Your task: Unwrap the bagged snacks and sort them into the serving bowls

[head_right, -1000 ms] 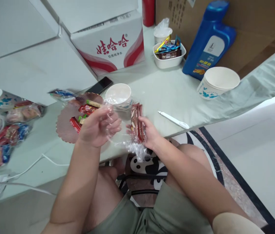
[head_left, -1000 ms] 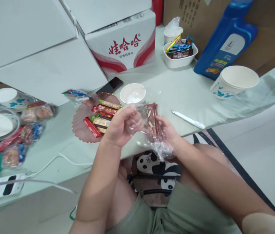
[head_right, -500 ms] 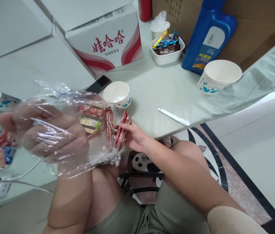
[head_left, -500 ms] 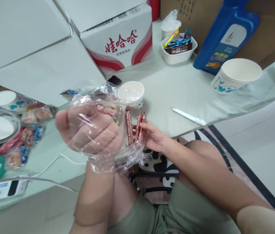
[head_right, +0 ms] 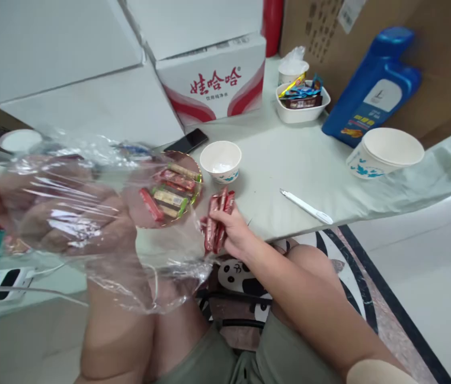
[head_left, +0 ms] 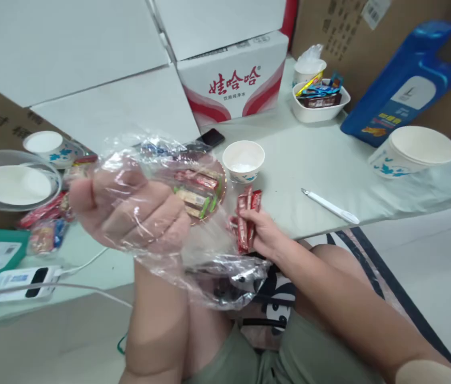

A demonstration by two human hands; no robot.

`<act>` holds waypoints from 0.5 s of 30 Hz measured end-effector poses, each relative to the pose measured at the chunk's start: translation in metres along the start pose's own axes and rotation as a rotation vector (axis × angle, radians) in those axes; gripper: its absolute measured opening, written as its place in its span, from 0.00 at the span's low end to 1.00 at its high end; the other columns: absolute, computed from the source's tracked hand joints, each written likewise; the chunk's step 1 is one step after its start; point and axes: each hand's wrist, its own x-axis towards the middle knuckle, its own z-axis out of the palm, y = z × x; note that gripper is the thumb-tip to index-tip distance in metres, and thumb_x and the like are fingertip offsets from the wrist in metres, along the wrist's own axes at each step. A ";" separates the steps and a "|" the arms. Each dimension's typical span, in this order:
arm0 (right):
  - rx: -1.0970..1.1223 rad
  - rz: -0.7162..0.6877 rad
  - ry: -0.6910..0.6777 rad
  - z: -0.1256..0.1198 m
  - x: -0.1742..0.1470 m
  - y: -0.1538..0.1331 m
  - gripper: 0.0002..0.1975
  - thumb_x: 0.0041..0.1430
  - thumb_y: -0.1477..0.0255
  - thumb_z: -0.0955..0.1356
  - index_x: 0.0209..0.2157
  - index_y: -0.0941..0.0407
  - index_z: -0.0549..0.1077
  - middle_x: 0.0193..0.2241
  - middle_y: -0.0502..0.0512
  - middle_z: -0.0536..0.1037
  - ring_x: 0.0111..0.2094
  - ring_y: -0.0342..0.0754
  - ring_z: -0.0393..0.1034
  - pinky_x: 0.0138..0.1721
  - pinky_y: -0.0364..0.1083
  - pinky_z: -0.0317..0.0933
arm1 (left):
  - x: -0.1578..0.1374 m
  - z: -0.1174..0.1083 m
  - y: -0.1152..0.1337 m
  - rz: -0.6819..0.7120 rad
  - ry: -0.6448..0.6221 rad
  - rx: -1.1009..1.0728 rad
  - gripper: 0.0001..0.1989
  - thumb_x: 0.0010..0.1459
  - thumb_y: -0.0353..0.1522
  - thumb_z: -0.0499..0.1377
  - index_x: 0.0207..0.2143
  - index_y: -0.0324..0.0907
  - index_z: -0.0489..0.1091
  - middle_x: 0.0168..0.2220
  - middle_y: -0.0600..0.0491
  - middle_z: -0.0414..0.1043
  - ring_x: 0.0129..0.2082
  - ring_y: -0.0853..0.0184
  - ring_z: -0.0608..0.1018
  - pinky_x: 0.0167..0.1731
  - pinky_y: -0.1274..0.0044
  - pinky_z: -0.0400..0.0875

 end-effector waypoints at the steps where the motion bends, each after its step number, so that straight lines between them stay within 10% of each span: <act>1: 0.019 0.007 0.028 -0.001 0.000 -0.004 0.23 0.38 0.77 0.76 0.38 0.52 0.67 0.27 0.46 0.80 0.27 0.49 0.78 0.28 0.48 0.75 | 0.000 -0.003 0.010 0.014 -0.050 -0.034 0.23 0.63 0.53 0.53 0.23 0.48 0.62 0.05 0.71 0.35 0.01 0.79 0.37 0.02 0.87 0.44; 10: -0.170 -0.403 0.086 0.003 -0.007 -0.054 0.19 0.41 0.74 0.74 0.37 0.52 0.68 0.28 0.45 0.78 0.29 0.44 0.76 0.33 0.46 0.77 | -0.012 -0.063 0.099 -0.130 -0.446 -0.026 0.26 0.67 0.54 0.46 0.24 0.48 0.63 0.05 0.69 0.39 -0.01 0.77 0.42 0.02 0.84 0.48; 15: -0.670 -0.713 -0.019 0.064 0.023 -0.058 0.32 0.41 0.77 0.73 0.49 0.47 0.64 0.36 0.44 0.77 0.30 0.46 0.77 0.33 0.49 0.77 | -0.031 -0.084 0.126 0.237 -0.120 -0.082 0.31 0.67 0.55 0.43 0.17 0.46 0.51 0.03 0.67 0.38 0.00 0.78 0.38 0.01 0.84 0.42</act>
